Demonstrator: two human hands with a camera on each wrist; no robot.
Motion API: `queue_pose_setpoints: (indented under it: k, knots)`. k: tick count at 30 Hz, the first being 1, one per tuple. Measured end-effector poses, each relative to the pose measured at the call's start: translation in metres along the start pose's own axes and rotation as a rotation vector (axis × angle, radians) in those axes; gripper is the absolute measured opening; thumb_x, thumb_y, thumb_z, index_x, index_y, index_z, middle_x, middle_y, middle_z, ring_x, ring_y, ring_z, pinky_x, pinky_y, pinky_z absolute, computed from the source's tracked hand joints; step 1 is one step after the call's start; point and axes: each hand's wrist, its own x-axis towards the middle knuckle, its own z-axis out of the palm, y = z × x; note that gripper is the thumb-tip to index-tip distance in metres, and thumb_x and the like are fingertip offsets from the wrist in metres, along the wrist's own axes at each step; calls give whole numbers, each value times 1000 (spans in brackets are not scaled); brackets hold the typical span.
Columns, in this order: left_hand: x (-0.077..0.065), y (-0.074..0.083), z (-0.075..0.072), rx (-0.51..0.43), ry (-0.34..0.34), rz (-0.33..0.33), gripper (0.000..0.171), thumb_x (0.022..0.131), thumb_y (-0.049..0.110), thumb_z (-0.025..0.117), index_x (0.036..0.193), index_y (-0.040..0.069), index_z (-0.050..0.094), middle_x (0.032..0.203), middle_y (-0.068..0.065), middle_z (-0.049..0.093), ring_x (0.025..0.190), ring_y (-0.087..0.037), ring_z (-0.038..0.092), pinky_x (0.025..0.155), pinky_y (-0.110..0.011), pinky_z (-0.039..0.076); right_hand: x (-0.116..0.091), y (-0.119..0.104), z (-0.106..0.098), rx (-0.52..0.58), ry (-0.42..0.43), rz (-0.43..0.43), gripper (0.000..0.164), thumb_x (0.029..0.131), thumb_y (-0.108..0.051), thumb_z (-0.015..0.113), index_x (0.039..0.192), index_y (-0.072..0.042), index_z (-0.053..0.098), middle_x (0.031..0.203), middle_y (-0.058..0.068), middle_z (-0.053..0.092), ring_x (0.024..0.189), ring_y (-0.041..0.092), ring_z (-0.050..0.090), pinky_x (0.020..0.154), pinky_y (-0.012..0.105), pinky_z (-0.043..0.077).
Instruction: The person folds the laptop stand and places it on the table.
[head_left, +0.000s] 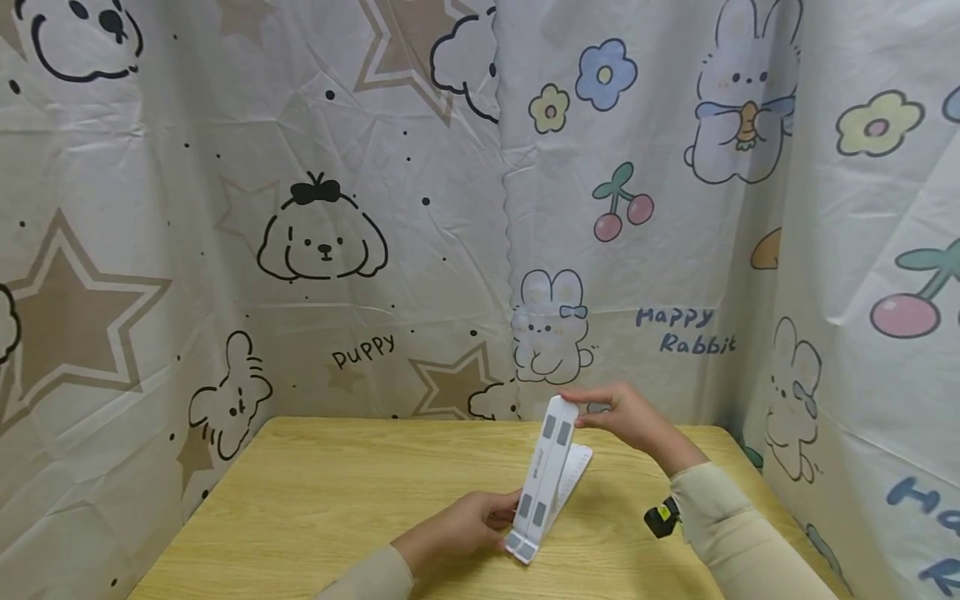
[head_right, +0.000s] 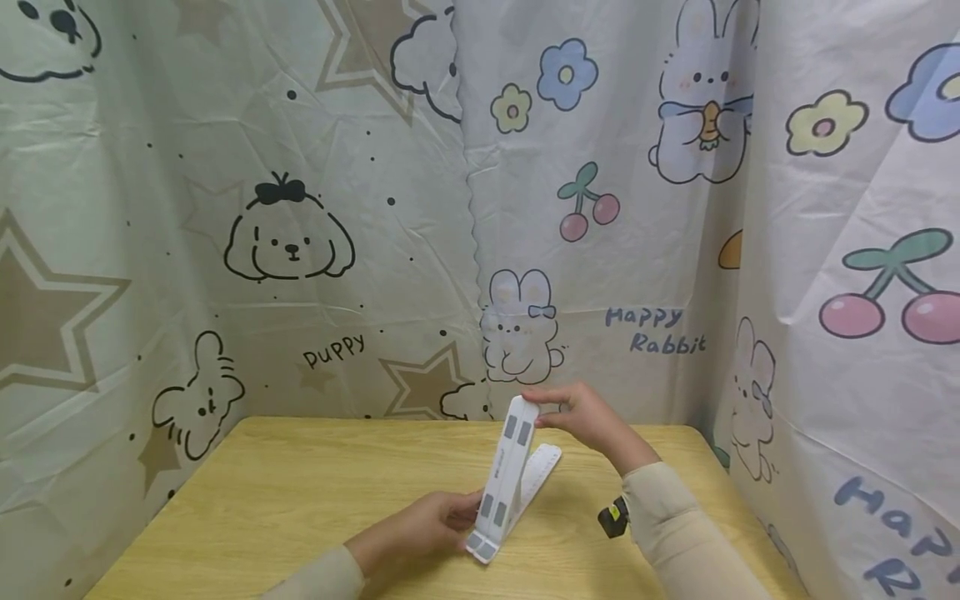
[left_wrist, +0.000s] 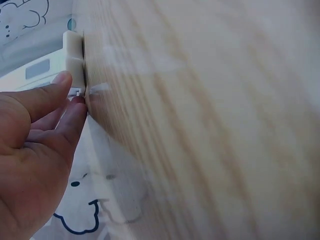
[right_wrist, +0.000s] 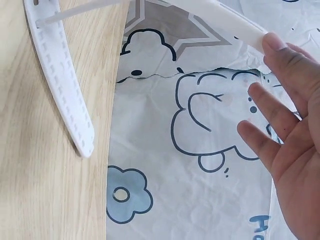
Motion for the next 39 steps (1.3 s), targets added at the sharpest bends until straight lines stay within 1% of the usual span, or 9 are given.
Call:
queue_pose_setpoints:
  k: [5,8,13,18,22,25,29,33,39]
  knots:
    - [0,1,3,9,45,1,77,79,-17,73,147,15,57,141,-6,64,115,-18,68,96,-30,59,-7,3,-5,-36,29,2,46,87,-18,81,131,-22,71,138,2,65,131,36,58,109,58,47]
    - [-1,1,7,22,76,-12,73,79,-17,73,144,13,59,136,-5,67,112,-17,69,94,-29,59,-7,4,-9,-63,14,6,45,87,-19,81,131,-23,72,138,0,65,133,36,57,109,59,47]
    - [-3,1,10,36,93,-44,77,76,-17,78,145,13,59,131,-1,70,112,-14,67,97,-27,57,-1,3,-18,-79,-65,-21,49,88,-19,80,135,-25,69,140,3,65,133,36,57,109,58,48]
    - [-2,3,10,38,121,-37,77,73,-19,78,142,12,62,125,-1,72,109,-15,68,94,-25,58,5,4,-24,-19,-181,-28,54,91,-16,77,141,-29,63,145,5,61,133,35,57,110,54,48]
    - [-1,2,10,28,130,-26,75,72,-18,79,139,14,65,125,-1,72,106,-15,69,90,-25,59,5,7,-25,14,-218,-26,50,93,-16,75,140,-28,64,144,5,61,130,30,60,108,51,50]
    - [-1,2,8,23,128,-19,72,73,-17,79,137,13,67,125,-1,73,103,-15,70,88,-26,60,2,9,-26,28,-213,-16,49,92,-17,75,140,-23,64,143,5,62,127,29,62,107,50,52]
    - [2,1,4,11,118,-18,66,74,-17,79,133,11,69,118,-3,76,98,-16,72,85,-26,61,-6,8,-29,30,-193,-2,50,91,-21,78,139,-19,65,141,6,63,125,29,64,107,51,51]
    - [5,-1,-1,-5,99,-10,59,76,-16,78,130,7,70,120,-6,76,98,-18,73,84,-26,62,-13,8,-31,4,-162,11,49,88,-23,80,136,-20,68,142,7,62,126,31,63,106,53,51]
    - [8,-3,-4,-1,109,-28,51,78,-15,77,126,2,72,121,-7,75,99,-19,74,85,-26,62,-23,8,-33,-9,-116,71,50,85,-28,83,133,-22,70,144,8,61,130,38,59,106,57,51]
